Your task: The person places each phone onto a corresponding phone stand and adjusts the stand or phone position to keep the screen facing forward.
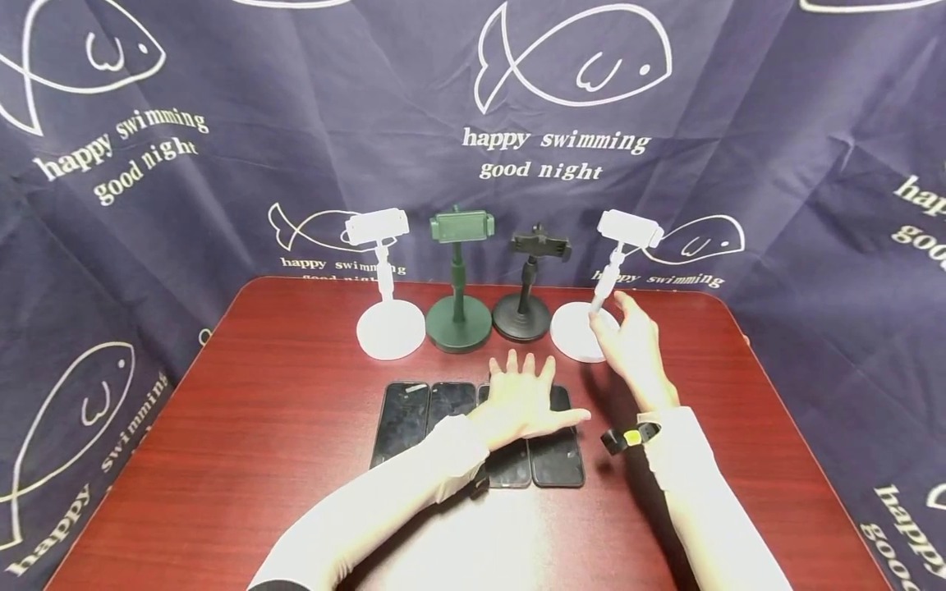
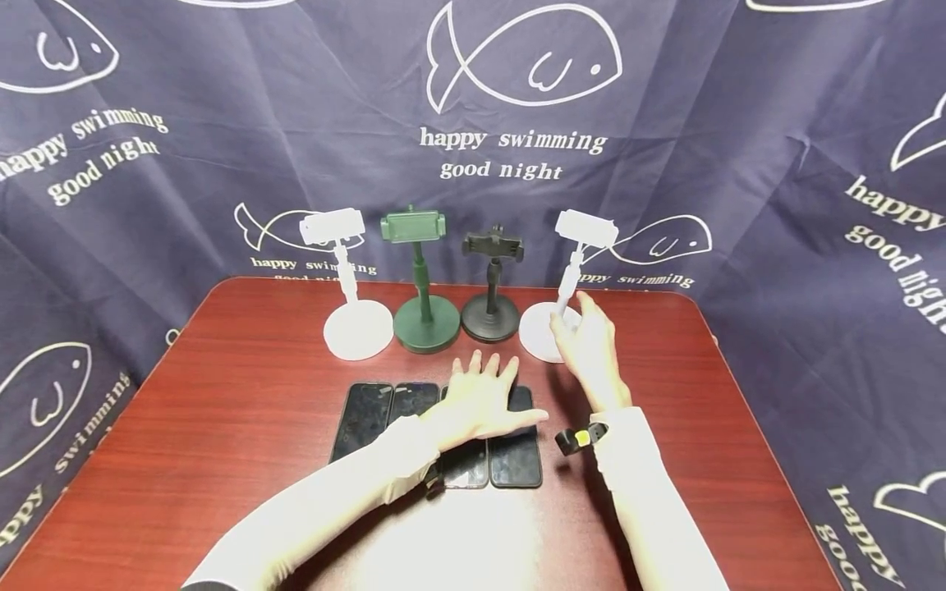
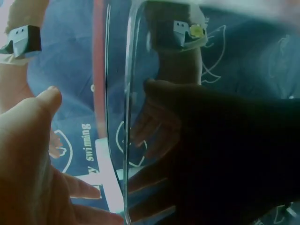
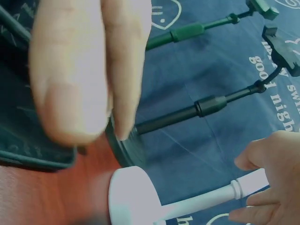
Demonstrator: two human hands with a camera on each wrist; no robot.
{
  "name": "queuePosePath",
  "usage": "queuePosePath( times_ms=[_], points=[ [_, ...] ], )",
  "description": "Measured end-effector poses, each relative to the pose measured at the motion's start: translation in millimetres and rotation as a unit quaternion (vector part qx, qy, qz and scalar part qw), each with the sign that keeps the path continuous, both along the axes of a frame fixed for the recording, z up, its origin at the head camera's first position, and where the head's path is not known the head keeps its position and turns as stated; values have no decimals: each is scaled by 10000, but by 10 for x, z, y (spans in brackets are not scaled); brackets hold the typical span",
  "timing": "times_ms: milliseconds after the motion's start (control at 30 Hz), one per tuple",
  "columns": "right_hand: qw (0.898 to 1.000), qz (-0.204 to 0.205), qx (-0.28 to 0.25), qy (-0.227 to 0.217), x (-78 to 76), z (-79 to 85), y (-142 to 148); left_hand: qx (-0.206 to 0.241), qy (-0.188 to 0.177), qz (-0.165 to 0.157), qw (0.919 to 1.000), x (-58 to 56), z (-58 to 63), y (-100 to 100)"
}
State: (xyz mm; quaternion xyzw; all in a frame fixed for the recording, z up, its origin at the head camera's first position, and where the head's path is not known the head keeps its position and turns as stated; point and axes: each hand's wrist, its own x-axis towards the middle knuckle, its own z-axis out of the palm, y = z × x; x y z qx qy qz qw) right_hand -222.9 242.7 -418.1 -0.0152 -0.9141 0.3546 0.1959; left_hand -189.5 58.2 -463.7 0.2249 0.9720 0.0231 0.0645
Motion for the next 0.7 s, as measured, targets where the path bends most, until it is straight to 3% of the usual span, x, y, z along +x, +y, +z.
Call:
queuePosePath(
  times_ms=[100, 200, 500, 700],
  points=[
    [9997, -85, 1, 225, -85, 46, 10, 8, 76, 120, 9999, -63, 17, 66],
    [9992, -115, -23, 378, -146, 77, 23, 120, 400, 154, 9990, -121, 27, 133],
    [9980, -189, -198, 575, -275, 138, 37, 247, 1241, -28, 9920, -299, 59, 313],
    [9974, -170, -265, 652, -344, 166, 44, 266, 1531, 182, 9877, -453, 65, 415]
  ],
)
